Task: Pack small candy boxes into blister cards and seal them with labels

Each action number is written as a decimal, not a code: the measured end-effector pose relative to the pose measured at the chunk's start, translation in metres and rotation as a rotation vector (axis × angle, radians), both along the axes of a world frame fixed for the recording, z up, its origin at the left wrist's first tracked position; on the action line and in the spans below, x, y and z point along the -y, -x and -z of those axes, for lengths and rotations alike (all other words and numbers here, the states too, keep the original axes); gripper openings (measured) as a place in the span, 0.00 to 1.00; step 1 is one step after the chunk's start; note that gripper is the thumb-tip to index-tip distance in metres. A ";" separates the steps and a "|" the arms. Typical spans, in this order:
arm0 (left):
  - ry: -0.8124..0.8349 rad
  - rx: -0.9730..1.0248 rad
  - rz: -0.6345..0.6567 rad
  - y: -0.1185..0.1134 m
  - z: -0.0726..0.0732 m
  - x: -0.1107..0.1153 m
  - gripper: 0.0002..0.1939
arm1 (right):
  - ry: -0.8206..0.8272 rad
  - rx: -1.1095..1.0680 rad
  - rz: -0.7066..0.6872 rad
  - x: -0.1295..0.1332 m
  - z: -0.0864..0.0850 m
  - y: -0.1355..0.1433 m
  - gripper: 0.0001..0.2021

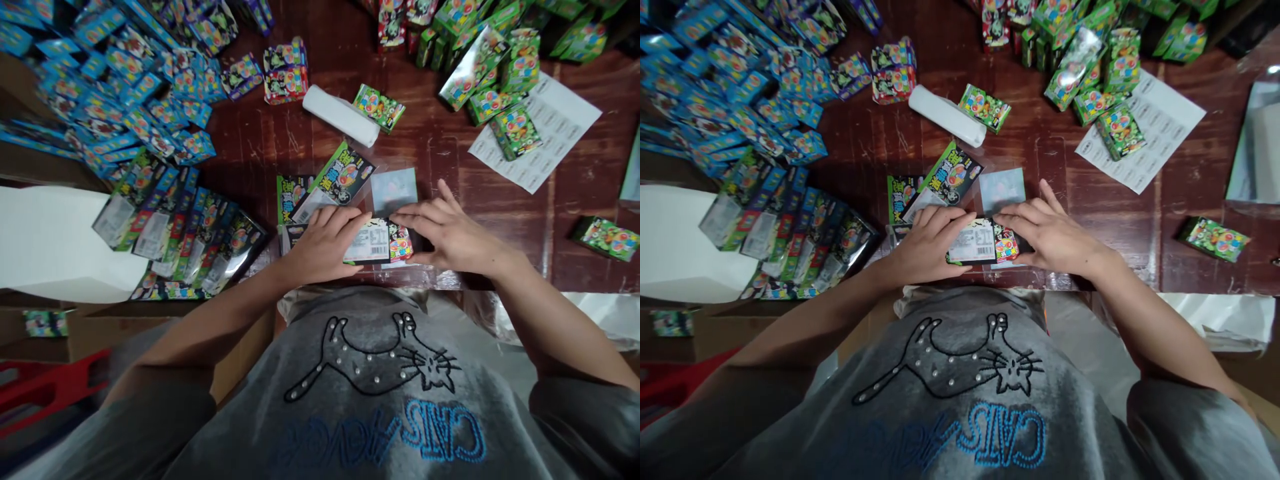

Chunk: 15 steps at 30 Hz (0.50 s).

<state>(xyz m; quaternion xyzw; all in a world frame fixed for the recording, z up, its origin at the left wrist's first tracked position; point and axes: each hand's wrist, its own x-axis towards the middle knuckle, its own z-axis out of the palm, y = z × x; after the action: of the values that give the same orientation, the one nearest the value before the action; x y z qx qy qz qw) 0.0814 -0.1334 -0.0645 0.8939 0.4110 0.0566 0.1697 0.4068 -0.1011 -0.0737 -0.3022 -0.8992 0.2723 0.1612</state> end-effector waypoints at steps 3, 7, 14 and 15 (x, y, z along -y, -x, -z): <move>0.030 0.035 -0.040 -0.001 -0.002 -0.002 0.48 | -0.042 0.009 0.079 -0.001 -0.011 -0.016 0.36; 0.034 0.069 -0.092 -0.006 -0.007 -0.003 0.50 | -0.132 0.041 0.220 0.005 -0.016 -0.021 0.40; 0.003 0.070 -0.036 -0.018 -0.011 -0.004 0.49 | 0.037 -0.097 0.049 0.020 -0.006 -0.005 0.45; -0.008 0.087 -0.050 -0.019 -0.012 -0.005 0.50 | 0.048 -0.108 0.083 0.022 -0.007 -0.003 0.47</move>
<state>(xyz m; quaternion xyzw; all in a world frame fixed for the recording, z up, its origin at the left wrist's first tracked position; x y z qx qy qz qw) 0.1005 -0.1287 -0.0526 0.8806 0.4254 0.1011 0.1826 0.4093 -0.1234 -0.0669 -0.3281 -0.8691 0.3025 0.2133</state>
